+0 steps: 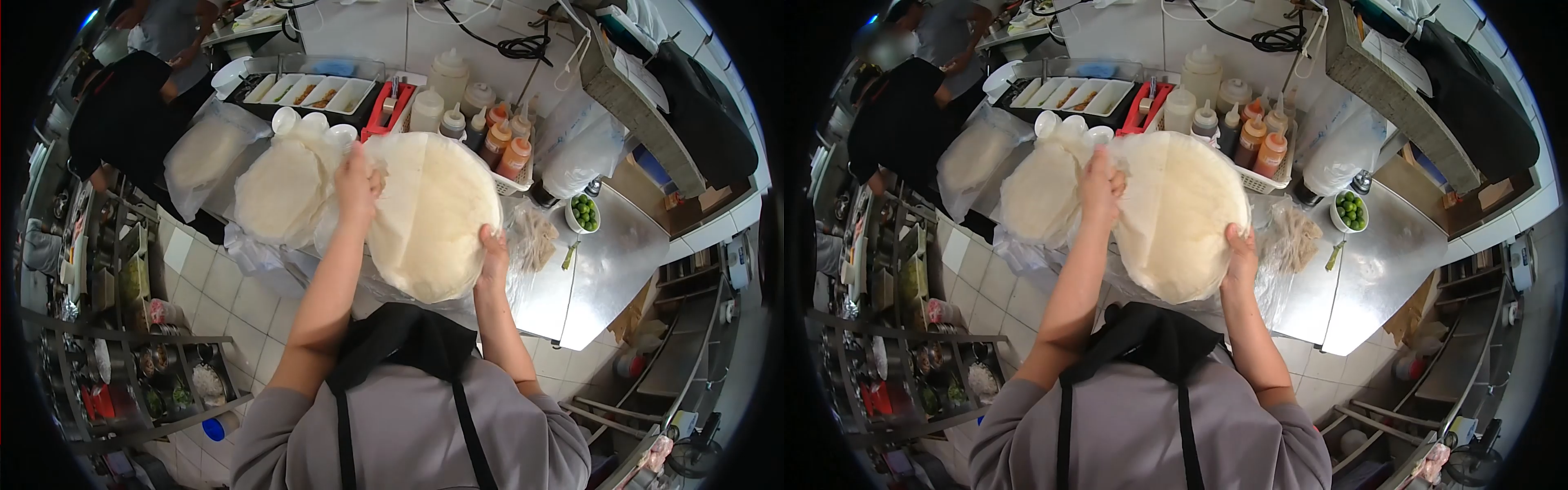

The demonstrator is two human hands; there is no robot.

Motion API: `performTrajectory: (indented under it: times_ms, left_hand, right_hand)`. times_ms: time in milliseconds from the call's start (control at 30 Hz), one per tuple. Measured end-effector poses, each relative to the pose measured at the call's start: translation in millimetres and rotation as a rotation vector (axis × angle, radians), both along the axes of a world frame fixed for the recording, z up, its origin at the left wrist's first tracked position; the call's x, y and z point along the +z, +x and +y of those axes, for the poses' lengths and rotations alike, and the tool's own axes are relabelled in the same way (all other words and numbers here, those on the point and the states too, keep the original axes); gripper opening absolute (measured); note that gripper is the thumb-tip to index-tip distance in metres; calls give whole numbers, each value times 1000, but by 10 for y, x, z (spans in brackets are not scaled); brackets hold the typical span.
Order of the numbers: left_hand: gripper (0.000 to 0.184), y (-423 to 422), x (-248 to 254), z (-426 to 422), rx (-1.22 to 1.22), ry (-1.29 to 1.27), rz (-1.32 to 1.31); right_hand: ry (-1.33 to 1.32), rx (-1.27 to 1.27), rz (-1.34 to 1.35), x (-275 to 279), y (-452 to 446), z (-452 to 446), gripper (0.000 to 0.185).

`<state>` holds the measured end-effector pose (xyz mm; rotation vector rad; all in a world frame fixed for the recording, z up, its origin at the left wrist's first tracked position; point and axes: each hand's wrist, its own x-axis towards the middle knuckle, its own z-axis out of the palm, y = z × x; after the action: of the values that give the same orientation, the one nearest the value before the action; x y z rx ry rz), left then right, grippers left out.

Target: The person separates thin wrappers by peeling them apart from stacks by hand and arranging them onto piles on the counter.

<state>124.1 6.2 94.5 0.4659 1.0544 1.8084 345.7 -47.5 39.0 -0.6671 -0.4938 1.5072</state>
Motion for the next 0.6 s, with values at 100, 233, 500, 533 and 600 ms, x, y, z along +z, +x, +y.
performTrajectory:
  times_ms: [100, 233, 500, 533, 600]
  left_hand:
    - [35, -303, 12, 42, -68, 65, -177]
    - [15, -495, -28, 17, -246, -99, 358]
    - [49, 495, -118, 88, -614, -76, 688]
    - [50, 569, -81, 82, -615, -87, 683]
    - [52, 677, -28, 71, -617, -109, 677]
  right_hand:
    - [83, -30, -35, 31, 225, -44, 50]
    - [162, -76, -214, 214, 449, -119, 43]
    - [466, -33, -667, 606, 607, -198, 10]
    - [547, -15, -741, 635, 625, -199, 10]
    - [643, -47, -829, 727, 608, -248, 12]
